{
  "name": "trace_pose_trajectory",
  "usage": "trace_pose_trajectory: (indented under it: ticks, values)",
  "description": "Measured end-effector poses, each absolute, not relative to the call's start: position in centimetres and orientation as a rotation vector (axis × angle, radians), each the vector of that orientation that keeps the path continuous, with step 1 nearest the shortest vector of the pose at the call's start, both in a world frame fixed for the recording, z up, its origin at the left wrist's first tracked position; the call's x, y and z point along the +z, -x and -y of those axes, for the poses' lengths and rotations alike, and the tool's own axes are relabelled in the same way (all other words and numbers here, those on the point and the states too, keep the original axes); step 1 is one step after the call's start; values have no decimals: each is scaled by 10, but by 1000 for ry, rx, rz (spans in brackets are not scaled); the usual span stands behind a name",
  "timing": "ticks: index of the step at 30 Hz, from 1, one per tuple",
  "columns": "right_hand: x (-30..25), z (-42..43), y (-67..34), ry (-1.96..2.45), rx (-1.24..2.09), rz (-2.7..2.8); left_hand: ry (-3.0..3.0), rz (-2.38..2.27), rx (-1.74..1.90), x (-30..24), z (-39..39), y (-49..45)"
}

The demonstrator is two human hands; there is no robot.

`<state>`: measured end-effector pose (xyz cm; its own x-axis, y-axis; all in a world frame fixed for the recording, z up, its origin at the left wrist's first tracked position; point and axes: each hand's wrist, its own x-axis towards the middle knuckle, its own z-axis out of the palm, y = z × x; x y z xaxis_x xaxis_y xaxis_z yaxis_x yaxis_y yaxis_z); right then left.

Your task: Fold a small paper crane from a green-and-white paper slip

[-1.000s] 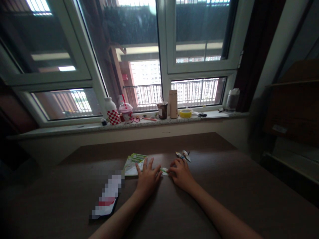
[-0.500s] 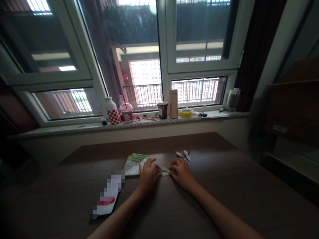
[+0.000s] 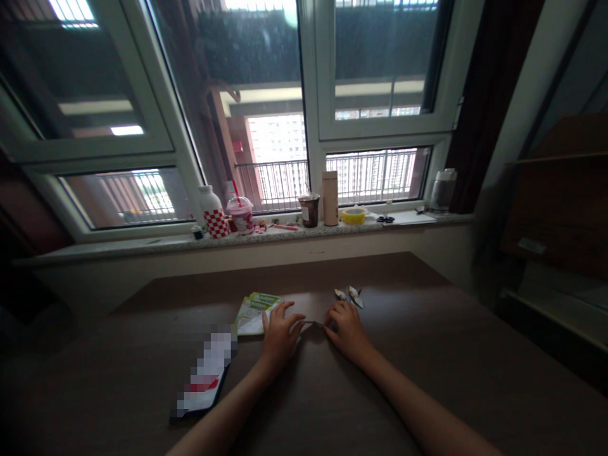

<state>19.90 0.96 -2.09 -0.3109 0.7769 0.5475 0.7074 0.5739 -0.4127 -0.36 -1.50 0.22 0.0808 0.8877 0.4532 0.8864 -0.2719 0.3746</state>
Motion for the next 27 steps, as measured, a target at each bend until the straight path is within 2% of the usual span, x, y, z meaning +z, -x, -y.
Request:
trace_pose_trajectory:
  ticks: [11, 27]
  values:
    - [-17, -4, -196, 1216, 54, 2186, -2335, -1821, 868, 6, 17, 4]
    - [-19, -4, -196, 1072, 221, 2190, -2456, -1799, 657, -9, 16, 3]
